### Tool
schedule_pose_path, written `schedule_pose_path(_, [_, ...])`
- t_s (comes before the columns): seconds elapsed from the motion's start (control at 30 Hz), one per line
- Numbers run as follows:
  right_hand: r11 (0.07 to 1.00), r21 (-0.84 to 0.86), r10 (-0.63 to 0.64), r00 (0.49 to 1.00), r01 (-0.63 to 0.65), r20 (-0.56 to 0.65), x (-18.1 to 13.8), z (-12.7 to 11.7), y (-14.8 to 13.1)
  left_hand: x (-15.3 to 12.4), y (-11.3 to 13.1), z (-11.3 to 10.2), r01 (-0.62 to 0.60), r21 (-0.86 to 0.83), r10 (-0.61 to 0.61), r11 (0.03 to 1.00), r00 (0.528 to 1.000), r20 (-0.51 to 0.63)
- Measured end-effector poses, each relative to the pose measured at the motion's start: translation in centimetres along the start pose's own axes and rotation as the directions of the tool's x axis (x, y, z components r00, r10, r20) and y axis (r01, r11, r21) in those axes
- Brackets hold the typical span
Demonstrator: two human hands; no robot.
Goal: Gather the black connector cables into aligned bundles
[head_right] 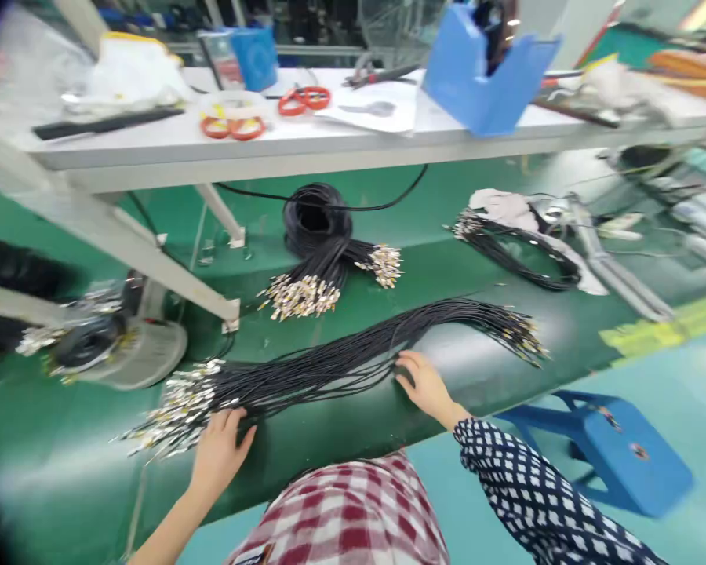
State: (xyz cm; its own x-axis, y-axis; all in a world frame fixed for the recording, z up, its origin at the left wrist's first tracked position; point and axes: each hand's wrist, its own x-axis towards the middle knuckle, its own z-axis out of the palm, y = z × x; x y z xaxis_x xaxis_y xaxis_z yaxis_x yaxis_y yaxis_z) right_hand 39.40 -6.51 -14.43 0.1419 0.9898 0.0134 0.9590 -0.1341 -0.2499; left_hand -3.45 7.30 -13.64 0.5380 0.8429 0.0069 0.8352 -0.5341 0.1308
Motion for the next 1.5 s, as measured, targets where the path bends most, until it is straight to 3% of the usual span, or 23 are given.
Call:
schedule_pose_path(0.13, [0.915, -0.151, 0.358, 0.926, -0.373, -0.120, 1.2, -3.3, 7.9, 1.1, 1.0, 0.3, -0.151, 0.123, 0.165, 0.981, 0.980, -0.112])
schedule_pose_path(0.27, [0.830, -0.258, 0.480, 0.869, -0.494, -0.116, 3.0, -6.0, 15.0, 3.2, 3.2, 0.4, -0.236, 0.222, 0.261, 0.946, 0.961, -0.089])
schedule_pose_path(0.43, [0.827, -0.356, 0.475, 0.880, -0.436, 0.023, 7.4, -8.0, 19.0, 6.5, 3.6, 0.0, -0.163, 0.382, 0.150, 0.910, 0.987, 0.063])
schedule_pose_path(0.53, [0.877, -0.369, 0.375, 0.919, -0.309, 0.124, 9.4, -10.3, 19.9, 7.2, 2.3, -0.8, -0.188, 0.418, 0.132, 0.889, 0.979, 0.158])
schedule_pose_path(0.7, [0.890, -0.444, 0.132, 0.990, -0.100, 0.041, 7.9, -13.5, 21.7, 6.1, 1.2, -2.6, -0.160, 0.434, 0.067, 0.887, 0.973, 0.223])
schedule_pose_path(0.8, [0.871, -0.462, 0.202, 0.979, -0.166, 0.030, 7.0, -12.8, 21.7, 5.3, 2.4, -3.1, -0.077, 0.405, 0.014, 0.911, 0.987, 0.157])
schedule_pose_path(0.87, [0.863, -0.457, 0.245, 0.969, -0.213, 0.012, 8.0, -11.4, 20.2, 5.2, 4.0, -2.9, -0.063, 0.333, 0.037, 0.941, 0.996, 0.085])
schedule_pose_path(0.97, [0.888, -0.431, 0.172, 0.985, -0.161, -0.014, 10.8, -8.1, 15.6, 5.8, 6.9, -1.5, -0.102, 0.196, 0.105, 0.975, 0.994, -0.007])
schedule_pose_path(1.03, [0.923, -0.373, 0.094, 0.995, -0.094, -0.020, 11.4, -5.5, 11.9, 5.8, 8.8, -0.1, -0.019, 0.162, 0.028, 0.987, 0.998, -0.058])
schedule_pose_path(1.13, [0.965, -0.246, 0.071, 0.992, -0.094, -0.101, 7.6, -1.8, 8.0, 3.6, 10.5, 2.0, 0.113, 0.143, -0.107, 0.983, 0.993, -0.051])
schedule_pose_path(1.23, [0.982, -0.173, 0.049, 0.983, -0.080, -0.177, 1.3, 0.4, 8.4, 0.6, 10.9, 2.9, 0.065, 0.087, -0.071, 0.994, 0.995, 0.064])
schedule_pose_path(1.3, [0.987, -0.158, 0.005, 0.985, -0.033, -0.175, -0.2, 1.2, 10.5, 0.2, 10.6, 2.7, 0.052, 0.044, -0.057, 0.998, 0.991, 0.119])
schedule_pose_path(1.4, [0.991, -0.136, -0.034, 0.991, 0.016, -0.133, 3.0, 0.9, 13.0, 2.3, 9.1, 1.7, 0.050, -0.018, -0.046, 0.999, 0.984, 0.172])
schedule_pose_path(1.5, [0.990, -0.143, -0.009, 0.989, -0.012, -0.146, 7.9, -0.9, 11.7, 4.2, 7.0, 0.6, 0.036, -0.112, -0.019, 0.993, 0.988, 0.152])
